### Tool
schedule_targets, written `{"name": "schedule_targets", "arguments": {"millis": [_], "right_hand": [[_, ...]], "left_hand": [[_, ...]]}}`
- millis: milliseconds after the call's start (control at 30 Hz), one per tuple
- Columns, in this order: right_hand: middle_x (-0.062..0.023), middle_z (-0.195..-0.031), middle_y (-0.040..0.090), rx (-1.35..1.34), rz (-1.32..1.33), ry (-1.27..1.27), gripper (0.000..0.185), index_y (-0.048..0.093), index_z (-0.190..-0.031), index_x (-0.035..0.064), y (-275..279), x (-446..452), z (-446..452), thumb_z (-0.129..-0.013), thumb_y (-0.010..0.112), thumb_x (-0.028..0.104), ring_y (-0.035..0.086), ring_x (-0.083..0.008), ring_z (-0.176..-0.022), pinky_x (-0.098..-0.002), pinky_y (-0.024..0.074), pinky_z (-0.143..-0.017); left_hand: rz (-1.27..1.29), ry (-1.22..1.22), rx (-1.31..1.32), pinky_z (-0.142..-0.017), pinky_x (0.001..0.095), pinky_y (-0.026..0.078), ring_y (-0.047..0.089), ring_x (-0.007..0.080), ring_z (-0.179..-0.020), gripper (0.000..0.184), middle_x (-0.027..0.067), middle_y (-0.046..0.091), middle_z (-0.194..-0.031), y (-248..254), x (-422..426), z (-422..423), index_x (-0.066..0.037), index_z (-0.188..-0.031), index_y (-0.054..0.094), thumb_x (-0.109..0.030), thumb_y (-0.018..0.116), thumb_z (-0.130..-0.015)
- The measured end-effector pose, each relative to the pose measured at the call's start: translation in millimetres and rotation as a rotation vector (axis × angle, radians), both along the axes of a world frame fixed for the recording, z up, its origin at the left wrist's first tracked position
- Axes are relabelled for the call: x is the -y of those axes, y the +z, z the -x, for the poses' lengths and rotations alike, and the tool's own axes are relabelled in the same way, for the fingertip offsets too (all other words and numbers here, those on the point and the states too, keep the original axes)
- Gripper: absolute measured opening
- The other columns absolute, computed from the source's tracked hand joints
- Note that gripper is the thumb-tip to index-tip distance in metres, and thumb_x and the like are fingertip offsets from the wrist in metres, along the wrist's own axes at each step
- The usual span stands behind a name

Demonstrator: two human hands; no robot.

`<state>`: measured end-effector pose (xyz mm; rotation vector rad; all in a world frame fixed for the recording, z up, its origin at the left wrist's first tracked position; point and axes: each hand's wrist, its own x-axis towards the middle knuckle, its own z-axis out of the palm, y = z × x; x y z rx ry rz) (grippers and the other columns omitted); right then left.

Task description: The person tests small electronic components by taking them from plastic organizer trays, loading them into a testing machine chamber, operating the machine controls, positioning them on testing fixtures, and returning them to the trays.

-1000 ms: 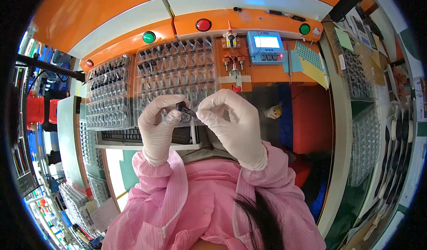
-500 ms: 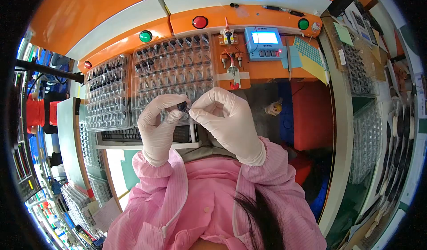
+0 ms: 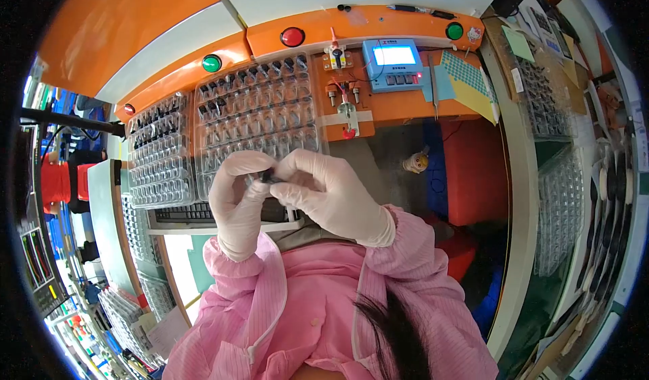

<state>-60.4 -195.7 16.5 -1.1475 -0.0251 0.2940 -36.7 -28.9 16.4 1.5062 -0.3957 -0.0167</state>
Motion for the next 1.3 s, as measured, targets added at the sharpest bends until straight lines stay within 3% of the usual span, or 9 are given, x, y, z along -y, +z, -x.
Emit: {"name": "schedule_targets", "arguments": {"millis": [133,233,667,800,900,933,1067,1133,1300], "right_hand": [[-0.0002,-0.081,0.059,0.308,0.217,-0.055,0.016,0.061,-0.096,0.0008,-8,15,-9,-0.084,0.07,0.007,0.051,-0.0055,-0.068,-0.0209,0.0421,-0.063],[-0.0012,-0.078,0.057,0.594,1.053,-0.504,0.017,0.061,-0.091,0.0038,-24,40,-25,-0.079,0.074,0.006,0.05,-0.0087,-0.062,-0.0232,0.0422,-0.059],[-0.0013,-0.068,0.053,0.404,0.974,-0.554,0.016,0.062,-0.081,0.0041,-85,63,-87,-0.075,0.076,0.006,0.048,-0.0099,-0.058,-0.0255,0.0395,-0.054],[-0.001,-0.068,0.053,0.453,0.779,-0.421,0.016,0.063,-0.083,0.0043,-69,79,-73,-0.075,0.076,0.009,0.048,-0.0108,-0.059,-0.0262,0.0393,-0.055],[-0.001,-0.069,0.054,0.443,0.742,0.187,0.017,0.064,-0.085,0.0044,-42,104,-58,-0.075,0.077,0.011,0.049,-0.012,-0.06,-0.0268,0.0406,-0.057],[-0.001,-0.069,0.054,0.443,0.741,0.188,0.017,0.064,-0.085,0.0044,-40,105,-62,-0.075,0.077,0.011,0.049,-0.012,-0.06,-0.0268,0.0406,-0.057],[-0.0023,-0.072,0.056,0.531,0.692,-0.056,0.018,0.065,-0.086,0.006,-41,108,-106,-0.074,0.076,0.012,0.053,-0.0162,-0.063,-0.0299,0.0426,-0.06],[-0.0041,-0.076,0.058,0.618,1.26,-0.567,0.018,0.066,-0.086,0.0077,-56,96,-138,-0.073,0.076,0.013,0.056,-0.0207,-0.07,-0.0342,0.0444,-0.064],[-0.0049,-0.078,0.058,0.774,1.517,-0.625,0.018,0.066,-0.087,0.0081,-75,87,-165,-0.073,0.076,0.014,0.055,-0.0252,-0.073,-0.0371,0.0445,-0.065]], "left_hand": [[0.116,0.057,-0.085,-0.082,0.0252,0.046,0.058,0.0123,-0.088,0.016,0.0049,0.063,-0.101,3,0,-18,0.0,-0.105,0.059,0.0,0.057,-0.09],[0.089,0.121,-0.089,-0.083,0.0246,0.045,0.056,0.0112,-0.088,0.014,0.0035,0.062,-0.102,0,-6,-32,-0.001,-0.106,0.058,-0.003,0.054,-0.093],[-0.239,0.029,-0.225,-0.074,0.0222,0.042,0.051,0.0069,-0.083,0.021,0.0011,0.059,-0.095,-15,5,-59,-0.003,-0.108,0.064,0.0,0.056,-0.088],[-0.516,0.035,0.03,-0.072,0.0229,0.041,0.052,0.0078,-0.078,0.026,0.0021,0.057,-0.089,-4,2,-78,-0.004,-0.106,0.065,0.004,0.057,-0.083],[-0.607,0.046,0.144,-0.071,0.0231,0.042,0.052,0.0092,-0.076,0.028,0.0029,0.057,-0.088,8,5,-97,-0.005,-0.106,0.065,0.005,0.058,-0.081],[-0.605,0.035,0.146,-0.071,0.0233,0.042,0.053,0.0102,-0.074,0.029,0.0035,0.058,-0.087,11,7,-103,-0.006,-0.106,0.066,0.005,0.058,-0.08],[-0.653,-0.069,0.244,-0.072,0.0264,0.045,0.057,0.0153,-0.073,0.028,0.0052,0.06,-0.088,9,31,-139,-0.007,-0.105,0.065,0.002,0.06,-0.08],[-0.679,-0.112,0.289,-0.073,0.0279,0.046,0.059,0.0174,-0.072,0.027,0.0058,0.061,-0.088,3,49,-156,-0.008,-0.105,0.065,0.0,0.061,-0.08],[-0.868,-0.158,0.726,-0.074,0.0364,0.048,0.061,0.0245,-0.081,0.021,0.0056,0.063,-0.089,-28,82,-189,-0.01,-0.1,0.063,-0.013,0.065,-0.08]]}}
